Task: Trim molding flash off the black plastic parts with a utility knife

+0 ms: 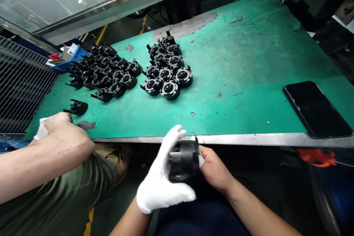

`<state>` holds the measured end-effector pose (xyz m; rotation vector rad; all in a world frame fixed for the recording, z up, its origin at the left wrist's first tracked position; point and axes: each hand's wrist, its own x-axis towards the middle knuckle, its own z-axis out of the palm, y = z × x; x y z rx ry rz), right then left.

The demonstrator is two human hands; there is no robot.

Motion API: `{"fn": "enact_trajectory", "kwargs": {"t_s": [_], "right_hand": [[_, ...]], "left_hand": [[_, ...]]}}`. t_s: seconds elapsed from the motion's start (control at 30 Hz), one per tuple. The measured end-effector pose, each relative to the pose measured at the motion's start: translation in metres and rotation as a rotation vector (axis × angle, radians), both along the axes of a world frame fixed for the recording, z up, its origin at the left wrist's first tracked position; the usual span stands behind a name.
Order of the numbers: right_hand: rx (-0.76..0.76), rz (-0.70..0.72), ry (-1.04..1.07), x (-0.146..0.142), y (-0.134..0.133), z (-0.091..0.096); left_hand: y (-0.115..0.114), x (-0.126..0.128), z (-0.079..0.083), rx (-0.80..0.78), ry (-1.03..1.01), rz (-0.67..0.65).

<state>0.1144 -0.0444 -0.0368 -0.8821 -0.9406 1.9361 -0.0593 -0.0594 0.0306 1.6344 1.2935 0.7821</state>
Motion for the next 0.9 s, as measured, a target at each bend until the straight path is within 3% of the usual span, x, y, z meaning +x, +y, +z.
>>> {"fn": "enact_trajectory", "kwargs": {"t_s": [0.07, 0.23, 0.43, 0.6, 0.73, 0.9], "right_hand": [[-0.059, 0.019, 0.038, -0.004, -0.008, -0.002], [-0.338, -0.121, -0.012, 0.014, -0.038, -0.032], [-0.229, 0.028, -0.233, 0.024, -0.032, -0.043], [-0.124, 0.039, -0.239, 0.016, -0.016, -0.033], [-0.113, 0.033, -0.163, 0.016, -0.009, -0.024], [-0.121, 0.043, -0.221, 0.019, -0.002, -0.022]], "left_hand": [[0.003, 0.004, -0.005, 0.031, 0.100, 0.025], [0.010, 0.020, -0.034, 0.356, 0.520, 0.253], [0.007, 0.034, -0.060, 0.499, 0.574, 0.343], [0.005, 0.037, -0.062, 0.498, 0.562, 0.378], [0.006, 0.036, -0.066, 0.514, 0.545, 0.384], [0.011, 0.037, -0.070, 0.575, 0.562, 0.387]]}}
